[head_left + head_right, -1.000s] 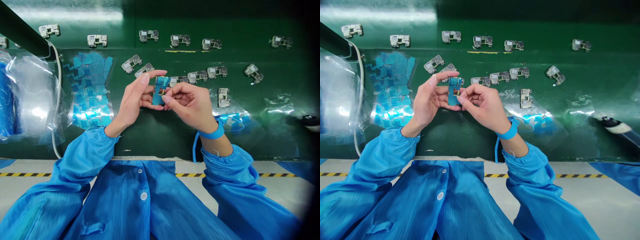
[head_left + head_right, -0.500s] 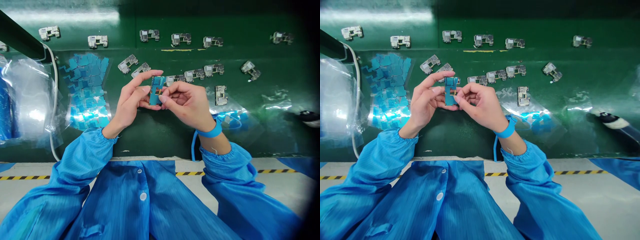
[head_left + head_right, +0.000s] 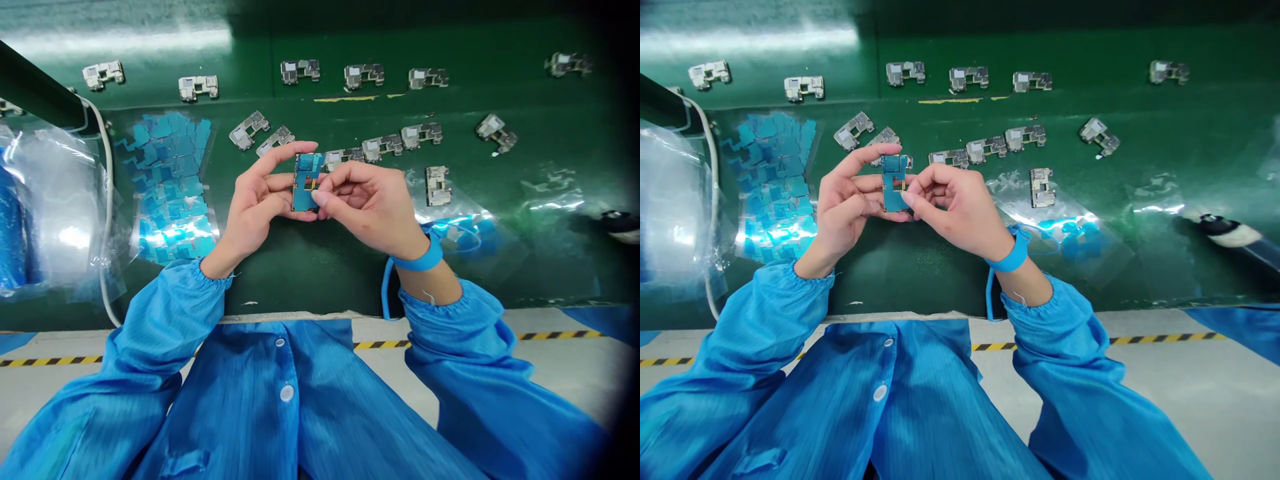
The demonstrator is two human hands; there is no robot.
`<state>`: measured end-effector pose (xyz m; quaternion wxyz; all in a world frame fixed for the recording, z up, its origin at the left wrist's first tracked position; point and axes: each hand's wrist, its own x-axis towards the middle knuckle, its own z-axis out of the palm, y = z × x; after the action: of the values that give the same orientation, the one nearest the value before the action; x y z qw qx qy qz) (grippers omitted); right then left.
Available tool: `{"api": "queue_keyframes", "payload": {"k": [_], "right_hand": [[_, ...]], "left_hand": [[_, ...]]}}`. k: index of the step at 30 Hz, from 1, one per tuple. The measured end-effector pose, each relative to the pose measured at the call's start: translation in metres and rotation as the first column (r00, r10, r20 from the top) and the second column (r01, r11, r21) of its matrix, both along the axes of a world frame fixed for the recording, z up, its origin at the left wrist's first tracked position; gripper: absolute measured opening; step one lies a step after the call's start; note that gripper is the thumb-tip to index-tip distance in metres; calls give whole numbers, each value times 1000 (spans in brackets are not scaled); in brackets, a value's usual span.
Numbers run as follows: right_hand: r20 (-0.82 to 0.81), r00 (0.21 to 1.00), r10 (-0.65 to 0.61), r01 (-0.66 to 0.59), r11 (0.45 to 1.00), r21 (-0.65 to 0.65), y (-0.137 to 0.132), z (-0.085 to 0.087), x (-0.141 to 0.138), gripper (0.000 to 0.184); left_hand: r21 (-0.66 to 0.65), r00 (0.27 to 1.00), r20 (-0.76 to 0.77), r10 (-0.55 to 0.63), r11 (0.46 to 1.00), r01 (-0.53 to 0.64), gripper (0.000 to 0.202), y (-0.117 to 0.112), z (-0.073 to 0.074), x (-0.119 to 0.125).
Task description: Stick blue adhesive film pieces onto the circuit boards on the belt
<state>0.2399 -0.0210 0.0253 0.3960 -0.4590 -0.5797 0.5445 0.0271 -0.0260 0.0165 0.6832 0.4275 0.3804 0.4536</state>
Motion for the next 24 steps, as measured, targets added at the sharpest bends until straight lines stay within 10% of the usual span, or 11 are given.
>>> {"api": "queue_keyframes", "payload": {"k": [16,24], "right_hand": [[-20,1000,13,-13,1000,-3,0,0,1,33],[-73,997,8,-6,999,40,1,-5,-1,37]], "left_hand": [[89,999,34,-40,995,37,70,0,-2,0],[196,993,75,-88,978,72,70,9,-25,3]]}}
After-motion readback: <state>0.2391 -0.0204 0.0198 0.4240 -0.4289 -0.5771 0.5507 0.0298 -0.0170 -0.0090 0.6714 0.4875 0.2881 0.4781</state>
